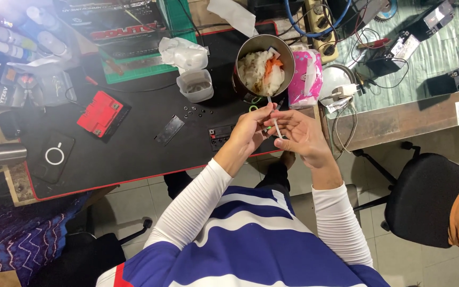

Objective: Servicing a lead-acid battery by assembling its plastic housing components using small screws and a screwdriver.

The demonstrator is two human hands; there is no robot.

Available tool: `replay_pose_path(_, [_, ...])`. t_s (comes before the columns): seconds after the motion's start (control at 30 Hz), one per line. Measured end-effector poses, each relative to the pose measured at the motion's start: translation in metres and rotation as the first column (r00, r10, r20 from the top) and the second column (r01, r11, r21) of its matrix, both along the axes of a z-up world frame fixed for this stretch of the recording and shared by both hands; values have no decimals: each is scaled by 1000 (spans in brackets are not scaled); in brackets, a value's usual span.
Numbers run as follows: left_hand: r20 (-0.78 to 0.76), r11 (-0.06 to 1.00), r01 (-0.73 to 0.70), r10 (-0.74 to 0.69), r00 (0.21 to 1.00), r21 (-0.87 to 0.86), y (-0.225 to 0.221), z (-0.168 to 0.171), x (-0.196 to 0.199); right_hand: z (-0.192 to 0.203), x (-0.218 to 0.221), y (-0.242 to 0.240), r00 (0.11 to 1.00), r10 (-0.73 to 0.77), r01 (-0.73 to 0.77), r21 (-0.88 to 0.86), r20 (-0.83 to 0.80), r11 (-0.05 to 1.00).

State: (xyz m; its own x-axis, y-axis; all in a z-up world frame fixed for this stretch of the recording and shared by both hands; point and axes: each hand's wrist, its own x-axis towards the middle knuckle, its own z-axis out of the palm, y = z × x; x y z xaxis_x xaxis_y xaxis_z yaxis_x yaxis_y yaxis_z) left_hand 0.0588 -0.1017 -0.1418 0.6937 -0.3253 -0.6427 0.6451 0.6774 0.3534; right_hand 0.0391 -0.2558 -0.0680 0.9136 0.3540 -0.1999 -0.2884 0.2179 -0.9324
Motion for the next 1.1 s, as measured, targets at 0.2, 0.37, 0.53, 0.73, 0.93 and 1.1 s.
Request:
replay_pose_path(0.2, [-10,1000,-4,4,1000,-6,-3,-6,5,-15,0,6,990,-139,140,51,-20,989])
replay_pose_path(0.37, [-33,1000,-11,11,999,5,0,14,7,-18,3,16,976,-212,215,54,-53,975])
replay_pose_path(0.53, [-39,1000,-19,20,999,14,0,18,8,-31,5,17,964,-260,263,37,-59,964])
replay_pose_path(0.73, [-25,999,41,-40,999,32,1,18,9,-33,6,20,937,-335,337,7,-99,941])
replay_pose_path(0.93, [12,997,52,-52,999,59,1,29,8,-58,9,17,923,-370,375,32,-102,927])
replay_pose_path(1.1, [30,994,53,-56,998,94,3,30,8,-60,11,16,922,-365,374,52,-126,926])
